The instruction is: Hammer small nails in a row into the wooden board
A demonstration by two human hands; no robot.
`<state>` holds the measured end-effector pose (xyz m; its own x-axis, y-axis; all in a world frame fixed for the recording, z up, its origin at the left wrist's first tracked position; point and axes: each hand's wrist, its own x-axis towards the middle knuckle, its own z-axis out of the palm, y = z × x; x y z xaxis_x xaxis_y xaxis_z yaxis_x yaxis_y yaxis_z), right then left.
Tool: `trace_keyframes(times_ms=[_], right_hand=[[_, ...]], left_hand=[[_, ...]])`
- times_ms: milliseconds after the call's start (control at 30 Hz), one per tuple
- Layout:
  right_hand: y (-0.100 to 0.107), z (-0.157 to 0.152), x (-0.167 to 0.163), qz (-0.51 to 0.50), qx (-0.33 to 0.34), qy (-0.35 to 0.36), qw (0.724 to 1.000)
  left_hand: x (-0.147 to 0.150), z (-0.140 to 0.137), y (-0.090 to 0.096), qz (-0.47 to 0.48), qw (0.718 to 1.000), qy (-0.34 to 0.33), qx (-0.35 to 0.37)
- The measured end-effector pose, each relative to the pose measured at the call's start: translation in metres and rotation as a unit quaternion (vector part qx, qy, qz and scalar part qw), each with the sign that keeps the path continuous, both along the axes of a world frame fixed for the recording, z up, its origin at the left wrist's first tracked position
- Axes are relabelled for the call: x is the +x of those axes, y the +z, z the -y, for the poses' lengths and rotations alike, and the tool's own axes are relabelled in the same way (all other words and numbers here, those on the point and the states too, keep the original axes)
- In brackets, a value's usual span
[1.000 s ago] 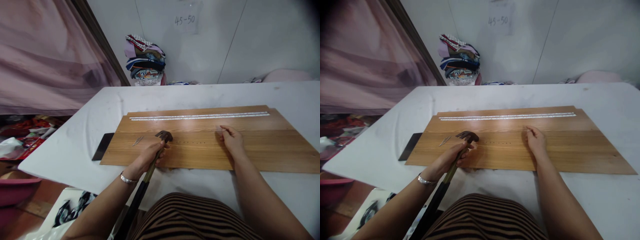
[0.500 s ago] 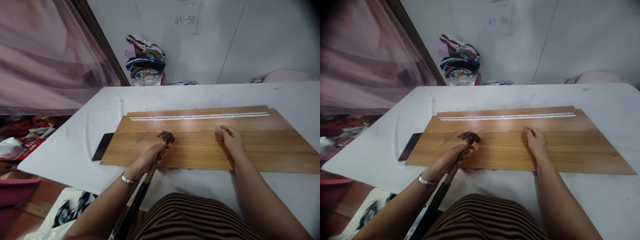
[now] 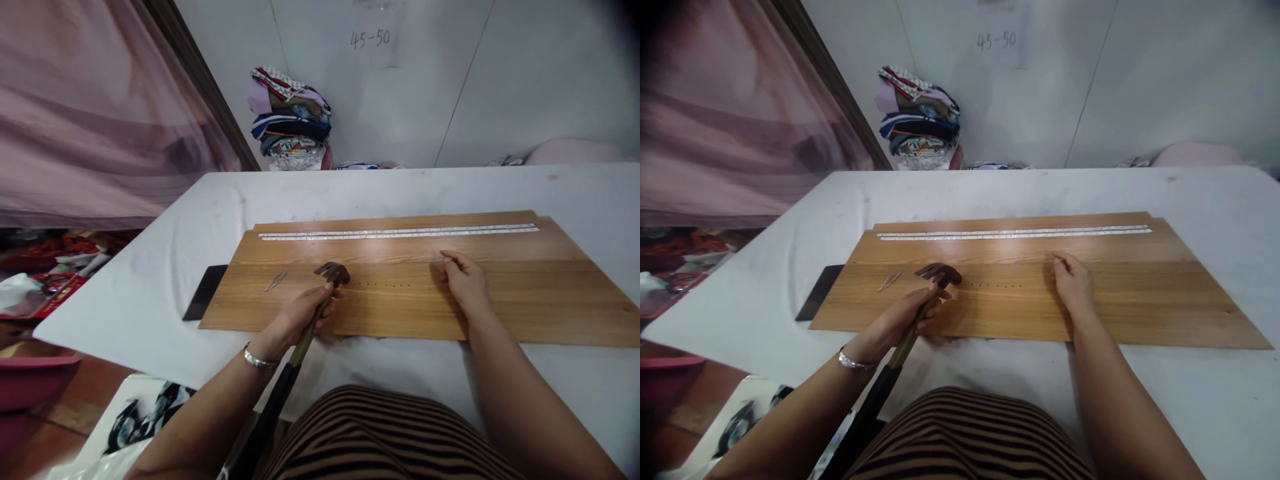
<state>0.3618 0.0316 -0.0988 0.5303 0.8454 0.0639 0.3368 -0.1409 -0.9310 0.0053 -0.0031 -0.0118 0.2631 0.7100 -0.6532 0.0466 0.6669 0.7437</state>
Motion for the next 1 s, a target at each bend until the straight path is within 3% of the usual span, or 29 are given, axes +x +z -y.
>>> trace_keyframes(times_ms=[1000], right_hand=[[-0.0032, -0.0016, 0.0011, -0.008, -0.004, -0.002, 1.0]], left_hand=[[-0.0006, -0.0016, 0.005, -0.003, 1.0, 0.006, -0.006]])
